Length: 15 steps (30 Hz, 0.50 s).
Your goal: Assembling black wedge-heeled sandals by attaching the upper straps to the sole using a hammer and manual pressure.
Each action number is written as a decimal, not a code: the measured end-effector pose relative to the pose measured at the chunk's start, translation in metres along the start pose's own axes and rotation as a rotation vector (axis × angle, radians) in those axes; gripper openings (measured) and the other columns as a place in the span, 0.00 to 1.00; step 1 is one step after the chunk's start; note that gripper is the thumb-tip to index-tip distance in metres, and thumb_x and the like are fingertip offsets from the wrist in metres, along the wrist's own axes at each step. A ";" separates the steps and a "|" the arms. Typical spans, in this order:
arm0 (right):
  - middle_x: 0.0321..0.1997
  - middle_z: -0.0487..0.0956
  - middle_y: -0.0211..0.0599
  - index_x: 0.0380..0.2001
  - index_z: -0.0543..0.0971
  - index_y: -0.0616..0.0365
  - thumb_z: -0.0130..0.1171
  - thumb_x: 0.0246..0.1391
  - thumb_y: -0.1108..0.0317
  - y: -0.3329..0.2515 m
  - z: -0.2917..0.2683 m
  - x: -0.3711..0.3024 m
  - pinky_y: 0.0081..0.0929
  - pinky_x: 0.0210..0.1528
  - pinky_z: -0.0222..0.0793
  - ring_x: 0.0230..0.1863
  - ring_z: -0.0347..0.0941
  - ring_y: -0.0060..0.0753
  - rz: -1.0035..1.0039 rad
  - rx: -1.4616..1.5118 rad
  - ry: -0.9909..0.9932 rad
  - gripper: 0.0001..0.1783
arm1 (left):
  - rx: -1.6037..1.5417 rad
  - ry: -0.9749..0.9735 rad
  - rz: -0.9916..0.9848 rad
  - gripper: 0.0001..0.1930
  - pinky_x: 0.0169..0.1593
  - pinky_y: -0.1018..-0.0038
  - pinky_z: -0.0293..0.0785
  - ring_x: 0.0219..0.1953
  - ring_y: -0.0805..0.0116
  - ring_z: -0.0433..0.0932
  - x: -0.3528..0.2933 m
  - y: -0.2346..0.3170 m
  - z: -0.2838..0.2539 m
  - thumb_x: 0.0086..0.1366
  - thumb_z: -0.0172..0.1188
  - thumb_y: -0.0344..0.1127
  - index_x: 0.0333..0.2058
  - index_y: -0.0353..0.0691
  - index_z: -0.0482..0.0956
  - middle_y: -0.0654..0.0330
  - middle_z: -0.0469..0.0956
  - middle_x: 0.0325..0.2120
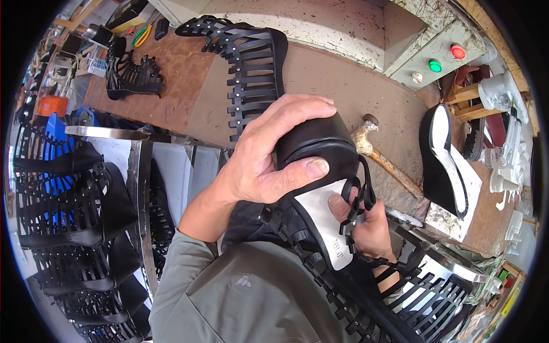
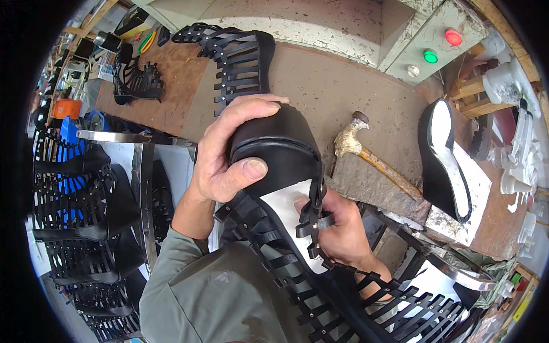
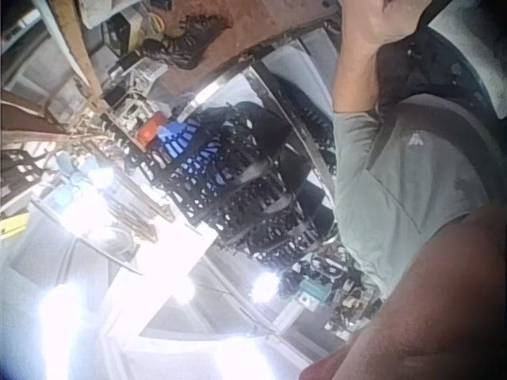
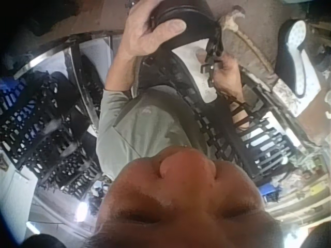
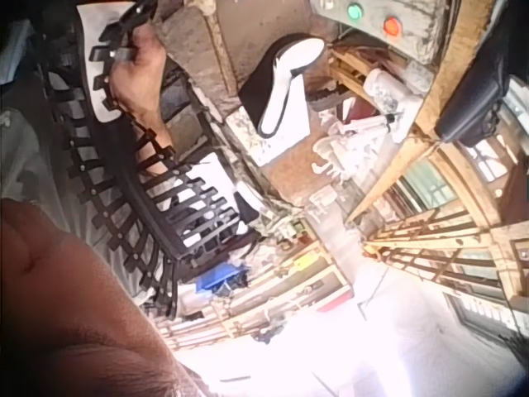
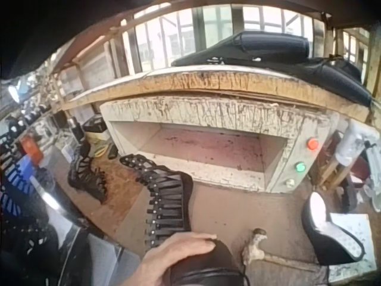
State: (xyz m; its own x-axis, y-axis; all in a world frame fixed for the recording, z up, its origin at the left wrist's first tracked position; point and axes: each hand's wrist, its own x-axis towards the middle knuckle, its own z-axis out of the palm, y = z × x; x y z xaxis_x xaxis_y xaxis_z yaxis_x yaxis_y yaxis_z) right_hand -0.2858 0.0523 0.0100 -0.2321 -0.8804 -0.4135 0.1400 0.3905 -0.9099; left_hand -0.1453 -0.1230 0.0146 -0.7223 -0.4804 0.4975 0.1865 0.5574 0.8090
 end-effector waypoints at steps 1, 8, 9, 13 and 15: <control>0.29 0.75 0.24 0.37 0.78 0.61 0.60 0.56 0.69 0.000 0.001 0.002 0.19 0.36 0.65 0.32 0.68 0.15 -0.011 -0.035 -0.020 0.08 | 0.007 0.020 -0.003 0.31 0.54 0.63 0.68 0.51 0.51 0.73 -0.003 0.001 -0.001 0.54 0.61 0.46 0.51 0.29 0.70 0.39 0.71 0.49; 0.22 0.66 0.24 0.39 0.77 0.59 0.54 0.39 0.85 0.007 -0.005 0.002 0.21 0.31 0.64 0.27 0.65 0.18 -0.106 -0.165 -0.106 0.20 | -0.065 0.058 0.031 0.27 0.52 0.66 0.70 0.48 0.52 0.76 -0.004 0.002 0.002 0.52 0.65 0.36 0.49 0.27 0.73 0.40 0.74 0.46; 0.22 0.67 0.25 0.38 0.76 0.59 0.51 0.36 0.86 0.003 -0.008 0.001 0.21 0.31 0.65 0.27 0.65 0.19 -0.096 -0.206 -0.130 0.21 | -0.067 0.073 0.025 0.27 0.52 0.66 0.70 0.48 0.52 0.76 -0.005 0.003 0.003 0.52 0.65 0.36 0.49 0.27 0.73 0.39 0.74 0.46; 0.22 0.67 0.25 0.37 0.75 0.59 0.52 0.37 0.86 0.012 -0.008 0.002 0.20 0.30 0.65 0.26 0.65 0.19 -0.148 -0.148 -0.099 0.19 | -0.075 0.110 0.001 0.27 0.52 0.65 0.70 0.47 0.51 0.76 -0.005 0.003 0.006 0.51 0.65 0.37 0.48 0.26 0.73 0.38 0.74 0.46; 0.23 0.72 0.27 0.37 0.75 0.60 0.53 0.39 0.85 0.008 -0.007 0.003 0.21 0.28 0.67 0.25 0.68 0.19 -0.149 -0.121 -0.092 0.18 | -0.061 0.115 0.002 0.27 0.52 0.65 0.70 0.47 0.51 0.76 -0.006 0.002 0.007 0.51 0.65 0.37 0.48 0.26 0.73 0.38 0.74 0.45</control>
State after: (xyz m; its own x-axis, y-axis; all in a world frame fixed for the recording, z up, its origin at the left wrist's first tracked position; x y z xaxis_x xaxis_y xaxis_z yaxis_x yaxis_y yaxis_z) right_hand -0.2918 0.0546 0.0009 -0.1521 -0.9495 -0.2744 -0.0076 0.2787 -0.9603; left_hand -0.1451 -0.1139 0.0114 -0.6415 -0.5555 0.5290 0.2309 0.5178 0.8237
